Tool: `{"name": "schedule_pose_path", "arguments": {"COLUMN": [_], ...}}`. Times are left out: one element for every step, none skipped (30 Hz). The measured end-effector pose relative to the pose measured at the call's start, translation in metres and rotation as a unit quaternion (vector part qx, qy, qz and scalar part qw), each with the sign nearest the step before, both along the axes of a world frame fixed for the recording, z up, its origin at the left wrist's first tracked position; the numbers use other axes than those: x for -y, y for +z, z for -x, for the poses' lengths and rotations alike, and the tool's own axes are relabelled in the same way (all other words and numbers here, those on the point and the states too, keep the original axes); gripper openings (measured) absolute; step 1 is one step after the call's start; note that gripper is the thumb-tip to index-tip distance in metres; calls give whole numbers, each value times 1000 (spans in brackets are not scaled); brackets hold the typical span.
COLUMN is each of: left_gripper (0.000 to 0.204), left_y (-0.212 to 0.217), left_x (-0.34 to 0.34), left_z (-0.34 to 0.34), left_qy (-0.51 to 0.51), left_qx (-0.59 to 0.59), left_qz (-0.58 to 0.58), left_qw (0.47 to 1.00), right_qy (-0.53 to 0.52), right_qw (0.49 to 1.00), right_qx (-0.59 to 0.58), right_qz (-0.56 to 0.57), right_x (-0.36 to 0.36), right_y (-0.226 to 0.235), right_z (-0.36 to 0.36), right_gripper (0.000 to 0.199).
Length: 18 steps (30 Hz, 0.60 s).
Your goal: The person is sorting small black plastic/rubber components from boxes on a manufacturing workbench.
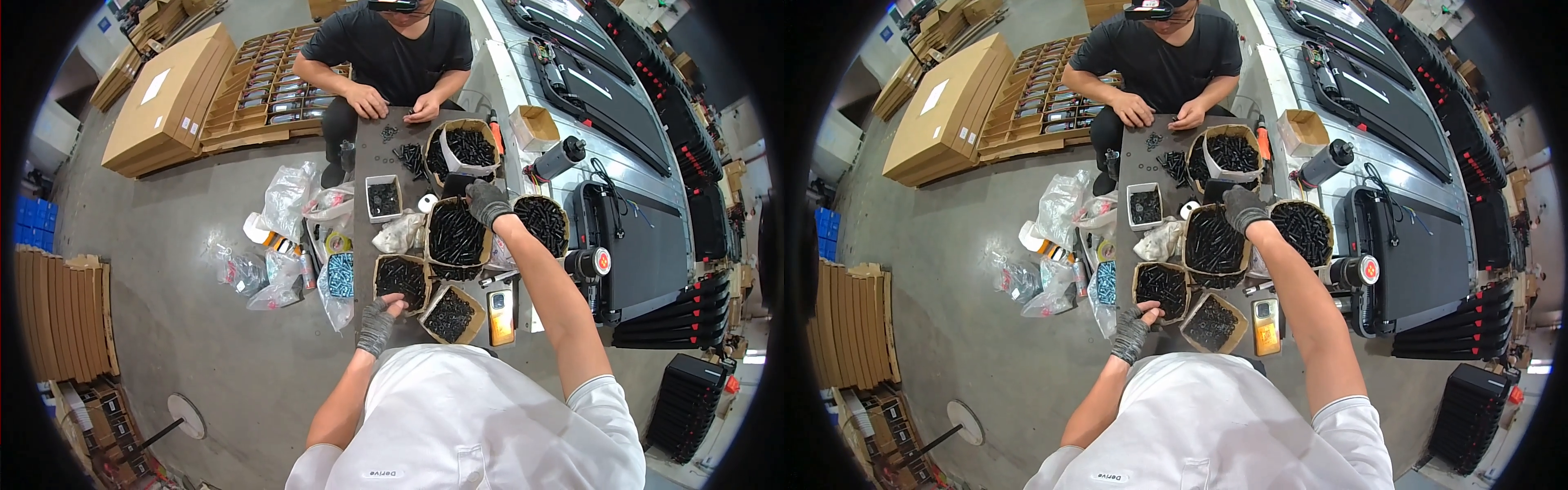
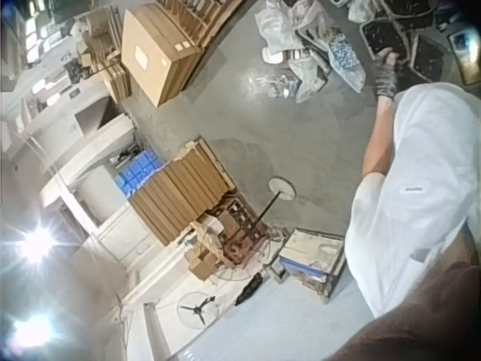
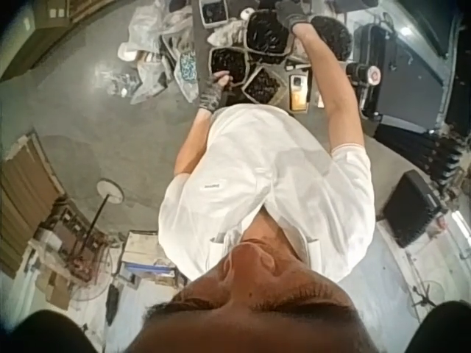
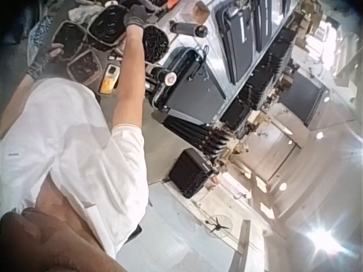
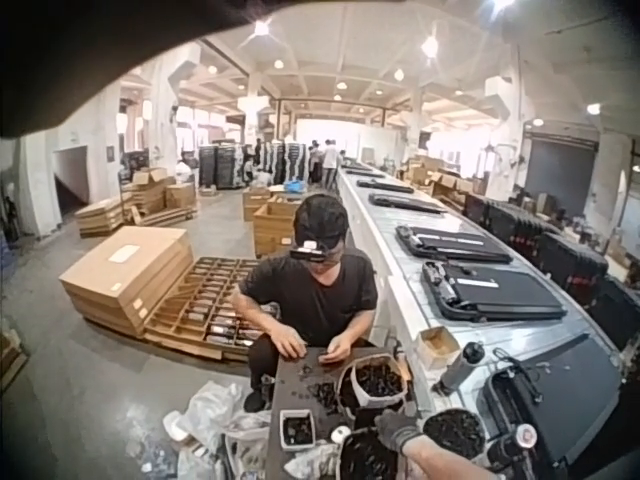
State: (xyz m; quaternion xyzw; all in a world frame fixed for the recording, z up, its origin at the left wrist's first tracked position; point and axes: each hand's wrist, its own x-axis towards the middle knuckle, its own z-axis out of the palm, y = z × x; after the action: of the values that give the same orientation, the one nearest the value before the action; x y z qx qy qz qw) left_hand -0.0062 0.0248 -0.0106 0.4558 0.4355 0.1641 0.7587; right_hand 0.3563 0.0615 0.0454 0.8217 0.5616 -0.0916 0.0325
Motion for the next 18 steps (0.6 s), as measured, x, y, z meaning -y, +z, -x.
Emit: {"name": "schedule_pose_path", "arguments": {"left_gripper": [26, 25, 25, 25, 25, 25, 25, 25, 25, 25, 25, 27, 29, 31, 31, 34, 36, 40], "left_y": [-2, -5, -8, -12, -15, -19, -21, -23, -26, -37, -41, -44, -44, -29, -30, -36, -43, -50], "left_x": [-1, -4, -8, -12, -15, -19, -22, -26, -28, -30, -30, -31, -31, -32, -30, -30, -30, -32], "left_z": [0, 1, 1, -3, 0, 2, 4, 4, 4, 8, 4, 0, -7, -22, -24, -29, -31, -36], "left_qy": [0, -7, -9, -10, -3, 13, 10, 1, -9, -29, -33, -83, -133, -215, -218, -263, -305, -345], "left_qx": [2, -9, -10, -16, -27, -19, -22, -38, -53, -80, -79, -119, -155, -185, -187, -189, -189, -193], "left_qz": [-8, -41, -41, -74, -105, -104, -104, -157, -209, -251, -253, -335, -413, -395, -398, -471, -540, -537], "left_qw": [1000, 999, 999, 997, 994, 994, 994, 987, 976, 964, 964, 931, 887, 873, 871, 821, 762, 745], "right_qy": [1, -26, -54, -57, -57, -8, 39, 26, 21, 11, -4, 13, 30, 32, 45, 25, 6, 34], "right_qw": [1000, 999, 994, 994, 993, 985, 968, 964, 964, 956, 946, 938, 930, 922, 909, 919, 925, 946], "right_qx": [-2, -20, -39, -46, -50, -55, -57, -80, -81, -136, -186, -222, -255, -302, -354, -362, -369, -316], "right_qz": [0, -43, -86, -86, -86, -165, -242, -253, -253, -259, -265, -264, -264, -239, -215, -152, -89, -64], "right_x": [-1, 0, 1, 3, 3, 5, 6, 9, 16, 23, 36, 51, 70, 91, 108, 125, 141, 158], "right_y": [1, 3, 5, 7, 16, 27, 44, 60, 75, 90, 101, 105, 107, 101, 93, 78, 59, 38], "right_z": [1, 1, 0, -9, -1, 2, 9, 20, 32, 50, 62, 74, 86, 94, 106, 115, 123, 129], "right_gripper": [20, 20, 20, 19, 19, 18, 18, 19, 19, 18, 17, 16, 16, 16, 16, 15, 15, 17]}}
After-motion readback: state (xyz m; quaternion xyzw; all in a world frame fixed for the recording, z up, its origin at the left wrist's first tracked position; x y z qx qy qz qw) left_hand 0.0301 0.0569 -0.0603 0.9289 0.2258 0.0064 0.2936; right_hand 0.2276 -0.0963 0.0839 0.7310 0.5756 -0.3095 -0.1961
